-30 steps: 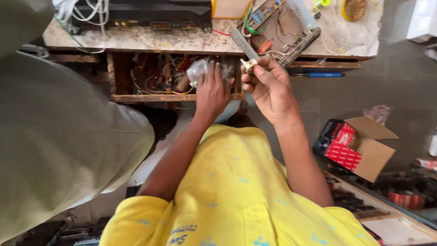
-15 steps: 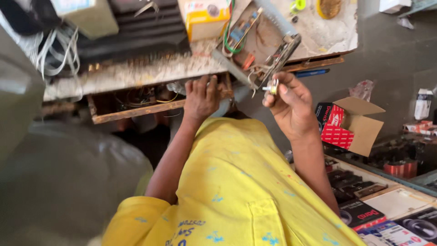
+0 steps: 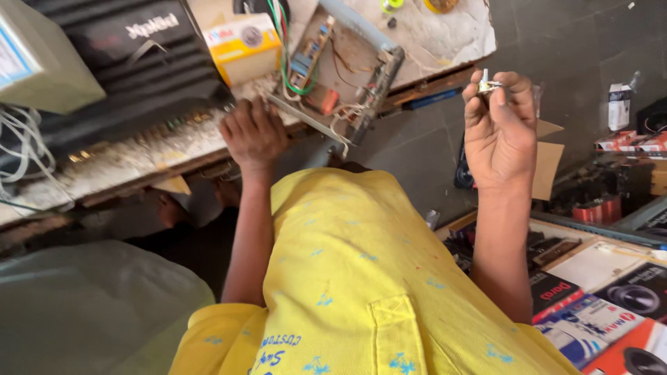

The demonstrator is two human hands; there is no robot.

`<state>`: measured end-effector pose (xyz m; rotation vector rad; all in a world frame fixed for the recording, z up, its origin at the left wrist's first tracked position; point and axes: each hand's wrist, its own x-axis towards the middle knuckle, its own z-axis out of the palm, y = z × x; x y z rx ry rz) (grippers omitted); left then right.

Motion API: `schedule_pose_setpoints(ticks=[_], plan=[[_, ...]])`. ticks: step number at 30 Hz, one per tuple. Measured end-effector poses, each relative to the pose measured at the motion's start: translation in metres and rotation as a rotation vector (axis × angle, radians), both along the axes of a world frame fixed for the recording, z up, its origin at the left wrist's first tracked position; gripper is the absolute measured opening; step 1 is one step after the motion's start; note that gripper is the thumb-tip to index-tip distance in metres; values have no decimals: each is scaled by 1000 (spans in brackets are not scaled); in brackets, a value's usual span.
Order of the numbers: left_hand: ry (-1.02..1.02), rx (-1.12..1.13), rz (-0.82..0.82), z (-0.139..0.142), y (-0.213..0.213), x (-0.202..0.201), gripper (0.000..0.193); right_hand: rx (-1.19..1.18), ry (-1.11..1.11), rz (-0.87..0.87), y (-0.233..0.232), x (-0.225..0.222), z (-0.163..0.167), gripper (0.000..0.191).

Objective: The person works on a small electronic device, using pliers to strip wires and a soldering iron to attach components. They retrieve a small part from a drawer and continue soldering connections on the circuit board.

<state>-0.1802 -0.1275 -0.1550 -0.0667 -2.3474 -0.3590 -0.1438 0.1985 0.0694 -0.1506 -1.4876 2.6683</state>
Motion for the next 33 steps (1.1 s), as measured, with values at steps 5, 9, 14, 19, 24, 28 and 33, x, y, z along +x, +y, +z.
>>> schedule_pose_setpoints(ticks=[5, 9, 14, 19, 24, 28, 33], plan=[[-31, 274, -2, 31, 6, 7, 18, 135, -84, 6, 25, 28, -7, 16], [37, 628, 20, 73, 16, 40, 7, 613, -174, 108, 48, 29, -38, 20], [76, 594, -160, 126, 68, 107, 11, 1402, -227, 286, 88, -24, -97, 68], [-92, 604, -190, 158, 184, 101, 12, 1479, -389, 643, 136, -101, -145, 92], [-244, 661, -402, 169, 268, 65, 13, 1431, -326, 795, 155, -125, -185, 101], [-352, 703, -408, 172, 277, 68, 10, 1613, -64, 692, 156, -117, -197, 95], [-547, 873, -127, 169, 236, 93, 8, 1472, -322, 707, 149, -114, -182, 76]])
